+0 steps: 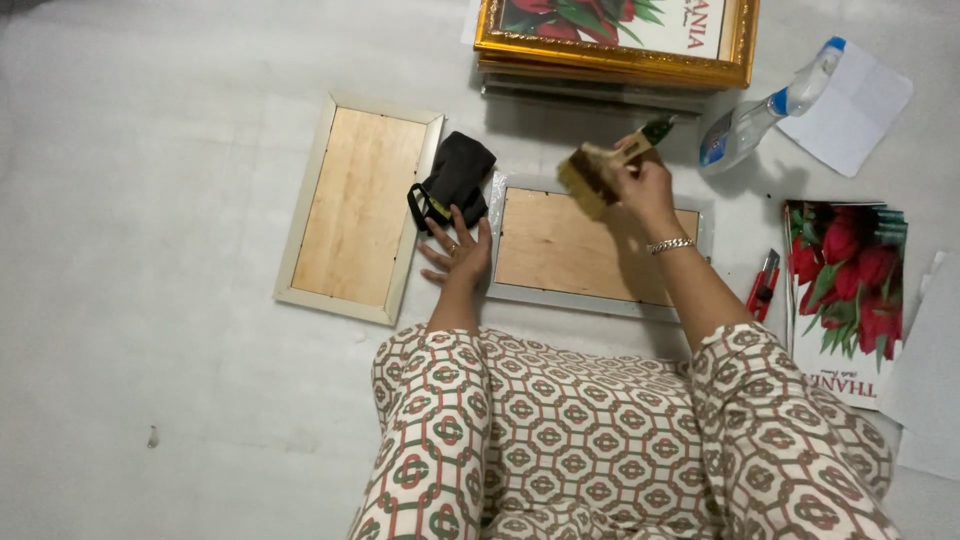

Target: Cleaning glass and assembling a picture frame with a backing board

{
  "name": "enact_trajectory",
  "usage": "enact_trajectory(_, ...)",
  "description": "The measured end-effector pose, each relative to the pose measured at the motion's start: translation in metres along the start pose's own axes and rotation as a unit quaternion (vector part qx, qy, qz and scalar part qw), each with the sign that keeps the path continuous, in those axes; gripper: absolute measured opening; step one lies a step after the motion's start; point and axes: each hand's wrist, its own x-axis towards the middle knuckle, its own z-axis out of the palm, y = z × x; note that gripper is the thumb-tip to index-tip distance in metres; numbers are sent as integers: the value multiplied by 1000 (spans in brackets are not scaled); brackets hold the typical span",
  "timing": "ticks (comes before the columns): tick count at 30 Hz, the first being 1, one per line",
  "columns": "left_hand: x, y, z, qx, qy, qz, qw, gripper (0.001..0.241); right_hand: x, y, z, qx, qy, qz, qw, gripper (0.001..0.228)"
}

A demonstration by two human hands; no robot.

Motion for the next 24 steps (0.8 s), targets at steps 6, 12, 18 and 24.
enact_trajectory(6, -3, 1, -3, -8, -4, -3, 1000, 76, -49, -93, 12, -24, -159, 106, 981, 39)
enact_trajectory(12, 0, 2, -2, -23, -7, -8, 1000, 70, -66, -62, 49, 75, -293, 186, 935, 34)
enact_trajectory(18, 4, -4, 2, -27, -6, 8, 1000, 71, 5, -29, 51, -28, -30, 27, 999, 35)
enact_trajectory(24, 1, -1, 2, -28, -7, 3, 1000, 69, -41, -66, 46, 73, -196, 82, 975, 33)
